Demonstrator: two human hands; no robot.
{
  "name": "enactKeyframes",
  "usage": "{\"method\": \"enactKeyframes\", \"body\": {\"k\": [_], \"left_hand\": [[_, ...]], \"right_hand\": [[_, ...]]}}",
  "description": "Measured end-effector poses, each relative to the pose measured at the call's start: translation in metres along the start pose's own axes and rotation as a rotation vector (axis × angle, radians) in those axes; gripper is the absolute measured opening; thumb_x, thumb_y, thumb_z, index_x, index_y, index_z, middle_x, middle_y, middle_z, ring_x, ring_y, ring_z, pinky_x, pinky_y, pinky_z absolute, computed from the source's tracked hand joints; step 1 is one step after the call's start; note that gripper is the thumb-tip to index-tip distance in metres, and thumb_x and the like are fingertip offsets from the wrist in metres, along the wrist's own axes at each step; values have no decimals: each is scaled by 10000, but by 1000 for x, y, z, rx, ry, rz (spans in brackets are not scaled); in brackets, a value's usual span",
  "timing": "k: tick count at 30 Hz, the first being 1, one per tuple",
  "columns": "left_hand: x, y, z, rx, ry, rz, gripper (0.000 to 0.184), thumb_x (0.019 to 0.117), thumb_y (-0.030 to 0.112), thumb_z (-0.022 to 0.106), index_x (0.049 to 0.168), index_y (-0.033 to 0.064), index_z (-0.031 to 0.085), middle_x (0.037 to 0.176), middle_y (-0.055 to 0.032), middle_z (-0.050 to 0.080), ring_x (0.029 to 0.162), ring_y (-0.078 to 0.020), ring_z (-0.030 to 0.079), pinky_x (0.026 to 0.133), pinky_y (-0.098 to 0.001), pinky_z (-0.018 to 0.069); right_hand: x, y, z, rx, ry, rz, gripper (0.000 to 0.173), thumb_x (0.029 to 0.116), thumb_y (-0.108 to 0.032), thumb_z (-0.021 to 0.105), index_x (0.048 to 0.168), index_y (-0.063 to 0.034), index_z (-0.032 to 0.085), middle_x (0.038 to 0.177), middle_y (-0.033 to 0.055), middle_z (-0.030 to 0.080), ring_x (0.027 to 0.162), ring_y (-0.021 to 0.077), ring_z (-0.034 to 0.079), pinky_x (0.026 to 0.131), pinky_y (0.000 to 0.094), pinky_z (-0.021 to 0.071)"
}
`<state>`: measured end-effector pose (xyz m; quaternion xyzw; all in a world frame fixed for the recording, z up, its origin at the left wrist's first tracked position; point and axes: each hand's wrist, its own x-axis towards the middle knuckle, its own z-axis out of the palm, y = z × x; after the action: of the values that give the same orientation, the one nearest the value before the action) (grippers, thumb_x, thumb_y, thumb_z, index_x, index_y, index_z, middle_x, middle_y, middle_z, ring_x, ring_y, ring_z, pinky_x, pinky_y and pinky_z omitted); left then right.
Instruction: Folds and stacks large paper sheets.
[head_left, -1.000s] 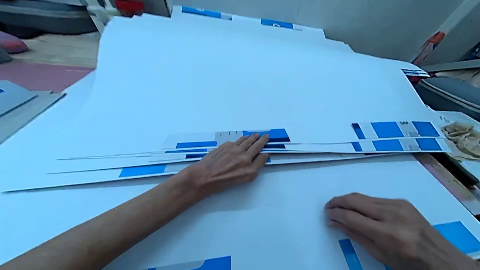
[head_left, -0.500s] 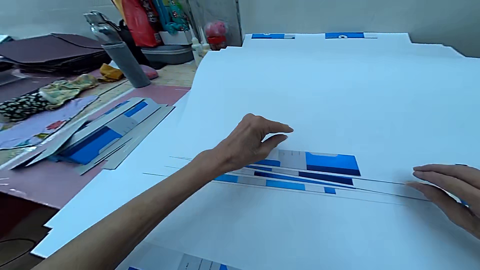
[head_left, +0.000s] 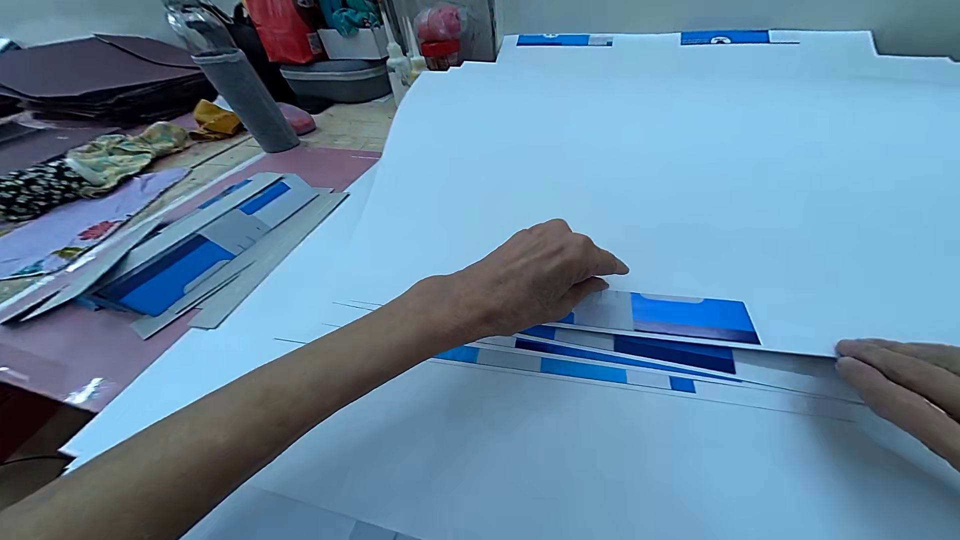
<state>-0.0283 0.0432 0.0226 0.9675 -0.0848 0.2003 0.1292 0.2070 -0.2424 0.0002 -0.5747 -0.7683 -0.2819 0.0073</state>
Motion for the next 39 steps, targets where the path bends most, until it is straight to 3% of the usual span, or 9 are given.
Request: {"method": "enactKeyframes", "body": {"k": [5, 7, 11, 15, 18, 20, 24, 28, 39], "left_hand": [[29, 16, 13, 144, -26, 159, 376, 985, 297, 585, 1146, -6, 739, 1119, -148, 759, 973, -248, 751, 749, -362, 578], [38, 20, 17, 266, -54, 243, 330, 994, 191, 534, 1167, -22, 719, 1161, -168, 747, 1018, -287, 749, 750, -398, 583], [46, 26, 20, 381, -71, 362, 244, 964, -20, 500, 1152, -20, 655, 1023, -162, 740, 813, -261, 749, 571, -352, 543], [45, 23, 19, 431, 40, 436, 189, 991, 20, 458, 1026, 38, 642, 988, -183, 731, 833, -267, 753, 502, -315, 503], [42, 21, 19, 460, 46, 425, 196, 936, 45, 495, 959, 35, 690, 1173, -215, 721, 943, -292, 758, 527, -344, 529], [40, 21, 23, 461, 25, 369, 267, 925, 59, 515, 1059, 49, 746, 1296, -197, 682, 977, -298, 755, 547, -367, 553], [39, 22, 30, 478, 15, 311, 312, 964, 111, 508, 1154, 100, 755, 1317, -143, 687, 1027, -278, 749, 601, -359, 576], [38, 22, 28, 487, 8, 314, 345, 963, 87, 493, 1206, 104, 736, 1310, -151, 690, 1081, -284, 733, 654, -360, 586], [39, 20, 25, 448, 22, 301, 421, 910, 67, 487, 1262, 91, 717, 1306, -137, 695, 1072, -264, 735, 653, -365, 572]], "right_hand": [[8, 16, -13, -91, 119, -9, 195, 953, 10, 514, 876, 70, 682, 856, 233, 729, 778, 353, 742, 650, 400, 594], [7, 21, -16, -111, 178, -12, 206, 979, -21, 501, 895, 59, 672, 883, 227, 731, 785, 346, 741, 634, 398, 591], [-6, 2, -15, -141, 283, 2, 208, 1044, -88, 481, 972, 20, 643, 887, 204, 714, 787, 302, 714, 672, 390, 574], [-19, -20, 6, -109, 274, 77, 202, 1011, -86, 536, 886, -2, 670, 821, 171, 712, 739, 262, 702, 630, 333, 548], [-27, -27, 16, -134, 251, 178, 216, 1001, -87, 545, 895, 1, 710, 862, 174, 744, 801, 259, 735, 685, 309, 567], [-29, -25, 20, -141, 229, 242, 245, 1013, -132, 545, 928, -4, 736, 929, 169, 762, 874, 256, 751, 732, 300, 579], [-34, -8, 19, -37, 164, 311, 355, 1026, -290, 536, 1014, -11, 755, 1068, 147, 758, 995, 252, 738, 808, 324, 587], [-45, 5, 14, -41, 179, 254, 319, 1020, -238, 556, 972, 15, 746, 1024, 166, 756, 923, 265, 736, 739, 321, 578], [-56, 9, 10, -160, 182, 32, 240, 1016, -61, 503, 940, 40, 707, 963, 211, 749, 917, 301, 743, 831, 335, 586]]}}
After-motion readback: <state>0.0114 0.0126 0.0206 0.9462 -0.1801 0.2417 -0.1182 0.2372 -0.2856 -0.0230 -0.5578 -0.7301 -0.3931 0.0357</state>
